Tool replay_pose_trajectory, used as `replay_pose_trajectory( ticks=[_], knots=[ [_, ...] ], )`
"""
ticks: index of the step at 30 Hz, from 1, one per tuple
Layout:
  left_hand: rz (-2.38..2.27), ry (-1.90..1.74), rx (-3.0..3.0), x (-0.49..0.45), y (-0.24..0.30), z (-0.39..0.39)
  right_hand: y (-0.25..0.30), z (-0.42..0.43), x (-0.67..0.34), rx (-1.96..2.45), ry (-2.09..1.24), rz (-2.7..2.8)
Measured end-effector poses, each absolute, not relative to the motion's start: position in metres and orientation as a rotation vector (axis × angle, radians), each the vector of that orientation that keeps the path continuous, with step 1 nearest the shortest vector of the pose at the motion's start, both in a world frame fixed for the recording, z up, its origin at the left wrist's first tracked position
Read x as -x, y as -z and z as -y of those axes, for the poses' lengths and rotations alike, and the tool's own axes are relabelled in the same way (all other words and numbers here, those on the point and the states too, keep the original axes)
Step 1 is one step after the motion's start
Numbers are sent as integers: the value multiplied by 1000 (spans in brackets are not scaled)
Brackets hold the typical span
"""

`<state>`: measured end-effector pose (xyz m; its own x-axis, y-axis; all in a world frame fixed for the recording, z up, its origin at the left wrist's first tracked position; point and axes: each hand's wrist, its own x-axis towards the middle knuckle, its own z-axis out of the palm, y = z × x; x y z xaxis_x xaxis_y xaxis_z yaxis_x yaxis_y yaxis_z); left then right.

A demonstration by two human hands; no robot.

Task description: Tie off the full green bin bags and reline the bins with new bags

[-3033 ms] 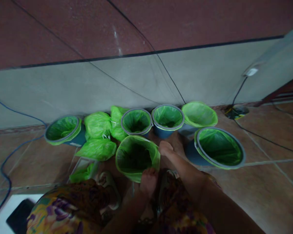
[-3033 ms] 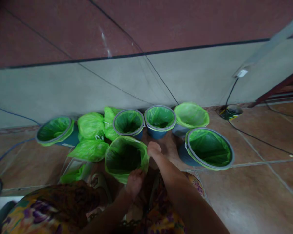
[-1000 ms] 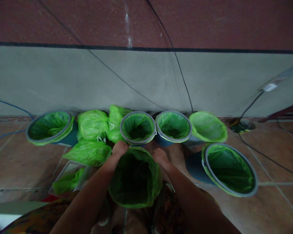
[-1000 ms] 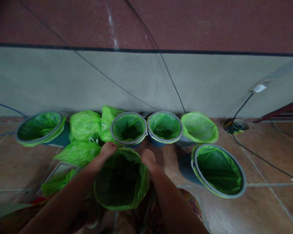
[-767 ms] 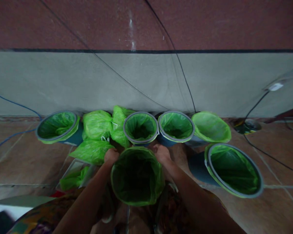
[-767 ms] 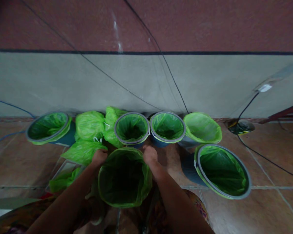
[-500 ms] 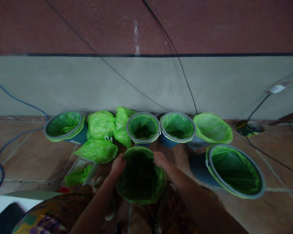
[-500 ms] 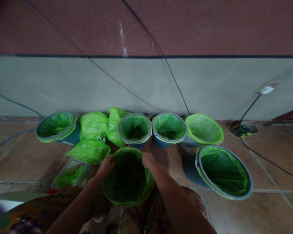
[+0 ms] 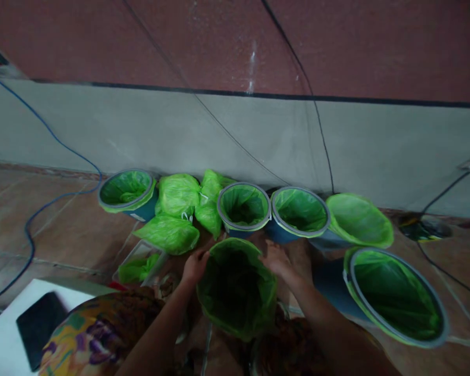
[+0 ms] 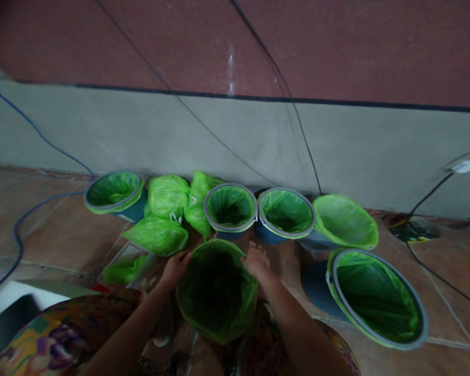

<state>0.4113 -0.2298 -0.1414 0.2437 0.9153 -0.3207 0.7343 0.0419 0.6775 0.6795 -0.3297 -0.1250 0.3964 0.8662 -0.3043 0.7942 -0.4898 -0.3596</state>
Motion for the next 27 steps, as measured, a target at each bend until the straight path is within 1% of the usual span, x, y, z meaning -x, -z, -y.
replay_pose_trajectory(
  ticks=[2,5,8,12,16,19,23,25,27],
  knots=[
    [-1507,-355,-1778,-416,139,234,118,323,-678,2449,-669,1521],
    [-1543,-481,-1803,-424,136,235,113,314,-671,2348,-729,1612],
    [-1565,-553,-1879,-427,135,233,114,312,-667,2355,-723,1641],
    [-1515,-542,-2139,-420,134,238,114,312,-671,2453,-699,1605],
    [-1428,-437,-2302,-406,132,256,112,313,-676,2503,-687,1571],
    [-1400,-406,-2275,-401,129,269,112,314,-677,2539,-732,1529],
    [-1467,-607,-2162,-407,123,266,111,315,-675,2526,-785,1543],
    [-1468,-644,-2162,-413,119,257,107,314,-673,2484,-758,1536],
    [-1448,-601,-2200,-420,117,246,104,311,-670,2409,-701,1526]
  ],
)
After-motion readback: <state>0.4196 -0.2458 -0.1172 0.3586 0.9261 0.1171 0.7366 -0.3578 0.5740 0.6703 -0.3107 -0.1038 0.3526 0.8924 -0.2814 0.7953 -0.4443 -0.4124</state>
